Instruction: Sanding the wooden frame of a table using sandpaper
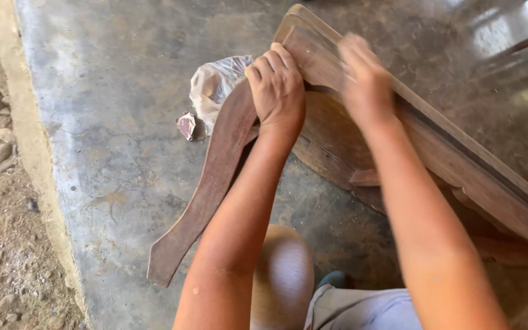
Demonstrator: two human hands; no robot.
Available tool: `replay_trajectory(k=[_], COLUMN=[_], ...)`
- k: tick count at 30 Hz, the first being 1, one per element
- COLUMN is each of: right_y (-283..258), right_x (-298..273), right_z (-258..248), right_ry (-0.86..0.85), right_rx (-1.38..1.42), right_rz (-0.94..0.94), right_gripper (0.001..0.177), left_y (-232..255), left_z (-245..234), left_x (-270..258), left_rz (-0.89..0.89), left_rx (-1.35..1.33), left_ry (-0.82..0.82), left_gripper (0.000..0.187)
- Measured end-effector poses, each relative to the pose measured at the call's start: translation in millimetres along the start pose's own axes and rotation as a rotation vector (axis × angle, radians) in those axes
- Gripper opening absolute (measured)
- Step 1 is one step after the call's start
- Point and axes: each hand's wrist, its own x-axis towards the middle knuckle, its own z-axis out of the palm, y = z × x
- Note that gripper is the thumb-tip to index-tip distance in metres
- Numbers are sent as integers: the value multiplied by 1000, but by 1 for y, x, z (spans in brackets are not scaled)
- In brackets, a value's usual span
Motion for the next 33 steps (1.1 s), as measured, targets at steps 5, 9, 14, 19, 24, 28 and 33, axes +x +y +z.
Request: replay_trajectory(k=[5, 9, 14, 19, 24, 28, 33], right_y=[-28, 4, 74, 111, 11, 26, 130], right_x=[94, 5, -196, -249, -94, -114, -310], right_z=[67, -17, -169, -187, -89, -103, -205], right_ry=[40, -72, -96, -58, 187, -48, 420], right_rx=[131, 170, -159, -436, 941, -62, 702], right_rz=[-190, -160, 212, 521, 826, 174, 1090], right_gripper=[37, 56, 50, 52, 36, 48, 38], left_y=[0, -1, -1, -1, -7, -8, -11], left_z=[1, -2, -6, 0, 12, 23, 12], left_x=[-1, -2, -1, 0, -3, -1, -4], left_rz=[37, 42, 17, 24, 108, 164, 138], left_rx=[-49, -34, -65, -60, 99, 101, 15], left_ry=[14, 48, 78, 0, -83, -90, -2], left_gripper=[36, 33, 31, 34, 32, 33, 26])
